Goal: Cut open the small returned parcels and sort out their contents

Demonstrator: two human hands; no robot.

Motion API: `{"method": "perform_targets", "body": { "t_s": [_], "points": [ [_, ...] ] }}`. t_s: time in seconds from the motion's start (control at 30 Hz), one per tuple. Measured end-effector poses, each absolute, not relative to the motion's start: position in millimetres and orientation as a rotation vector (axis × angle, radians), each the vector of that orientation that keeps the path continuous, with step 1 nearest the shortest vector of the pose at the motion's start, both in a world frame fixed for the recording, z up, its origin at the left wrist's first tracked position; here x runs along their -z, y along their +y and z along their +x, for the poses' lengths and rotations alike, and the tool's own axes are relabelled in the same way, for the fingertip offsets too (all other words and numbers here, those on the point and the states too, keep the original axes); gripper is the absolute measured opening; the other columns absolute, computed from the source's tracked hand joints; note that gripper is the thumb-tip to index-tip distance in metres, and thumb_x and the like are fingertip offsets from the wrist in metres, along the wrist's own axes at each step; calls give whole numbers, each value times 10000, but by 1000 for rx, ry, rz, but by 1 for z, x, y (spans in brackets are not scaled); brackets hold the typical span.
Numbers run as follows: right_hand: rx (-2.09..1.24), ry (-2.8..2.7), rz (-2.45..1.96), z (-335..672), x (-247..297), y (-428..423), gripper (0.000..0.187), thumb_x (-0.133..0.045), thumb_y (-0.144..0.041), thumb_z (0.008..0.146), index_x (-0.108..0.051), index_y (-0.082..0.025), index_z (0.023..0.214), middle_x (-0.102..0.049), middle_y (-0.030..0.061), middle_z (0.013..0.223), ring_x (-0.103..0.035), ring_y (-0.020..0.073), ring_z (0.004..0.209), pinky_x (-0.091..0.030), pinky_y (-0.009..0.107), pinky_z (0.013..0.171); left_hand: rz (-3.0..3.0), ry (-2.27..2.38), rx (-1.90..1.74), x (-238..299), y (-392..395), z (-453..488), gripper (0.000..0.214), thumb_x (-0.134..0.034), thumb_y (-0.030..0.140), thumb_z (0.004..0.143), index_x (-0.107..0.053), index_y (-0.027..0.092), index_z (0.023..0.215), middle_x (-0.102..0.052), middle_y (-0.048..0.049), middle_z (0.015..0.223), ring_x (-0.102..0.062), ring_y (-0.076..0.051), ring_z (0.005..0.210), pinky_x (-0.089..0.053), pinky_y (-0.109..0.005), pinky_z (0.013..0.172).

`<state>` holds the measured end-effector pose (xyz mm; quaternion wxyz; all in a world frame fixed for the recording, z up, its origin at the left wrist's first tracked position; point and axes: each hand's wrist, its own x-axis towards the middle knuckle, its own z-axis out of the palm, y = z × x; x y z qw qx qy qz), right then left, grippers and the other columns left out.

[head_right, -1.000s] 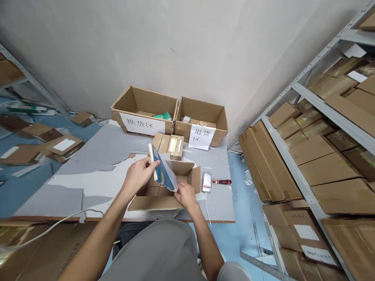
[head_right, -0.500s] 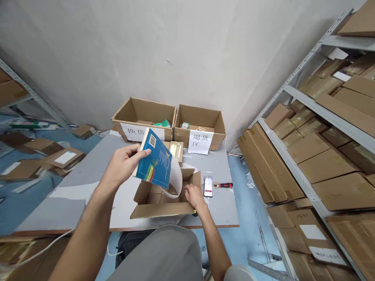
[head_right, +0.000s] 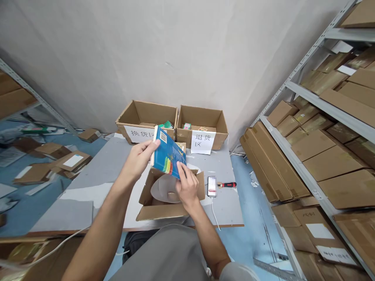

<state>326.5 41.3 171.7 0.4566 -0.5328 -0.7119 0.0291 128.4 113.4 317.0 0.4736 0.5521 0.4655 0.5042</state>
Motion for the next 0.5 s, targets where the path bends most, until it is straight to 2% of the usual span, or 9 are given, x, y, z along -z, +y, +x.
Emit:
{"method": "perform_targets", "body": {
  "t_s": [0.1,0.17,0.23,0.3,0.37,0.5],
  "points": [
    [-315,-1476,-1265,331,-182,53,391,-589,-303,1146,-856,-232,1423,-899,119,1352,-866,291,1240,-712,373,1030,1327,1121,-1326,-303,113,125,723,-702,895,935,-808,188,1046,-849,-161,1204,-807,-358,1160,-710,-481,979],
    [-577,-1242,-1214,336,-192,59,346,-693,-486,1144,-877,-207,1238,-923,112,1221,-869,294,1119,-722,374,969,1316,1266,-1405,-289,115,118,887,-811,954,810,-818,178,1241,-807,-220,1453,-767,-421,1358,-658,-589,1168],
    [-823,-1039,-1131,341,-202,62,434,-810,-615,1072,-863,-198,1181,-928,108,1209,-867,295,1084,-735,394,969,1286,1336,-1324,-276,116,109,1036,-941,955,648,-818,171,1315,-773,-256,1549,-737,-473,1436,-591,-653,1266],
    [-990,-908,-1047,345,-208,64,516,-911,-665,979,-858,-206,1209,-925,106,1273,-876,306,1109,-747,427,996,1238,1231,-1132,-266,113,102,1043,-995,939,593,-847,175,1288,-814,-247,1497,-767,-483,1393,-603,-651,1259],
    [-1068,-844,-1008,348,-210,64,571,-977,-677,907,-861,-218,1226,-921,105,1306,-884,321,1132,-757,456,1011,1187,1094,-992,-262,109,100,949,-1028,905,602,-885,192,1211,-876,-205,1363,-821,-455,1276,-655,-608,1198],
    [-1104,-852,-1038,352,-202,65,604,-988,-701,888,-864,-222,1235,-913,111,1344,-885,336,1185,-749,481,1071,1142,1041,-929,-255,106,107,812,-1093,844,532,-914,208,1004,-918,-144,1109,-861,-404,1030,-722,-556,1048]
  ]
}}
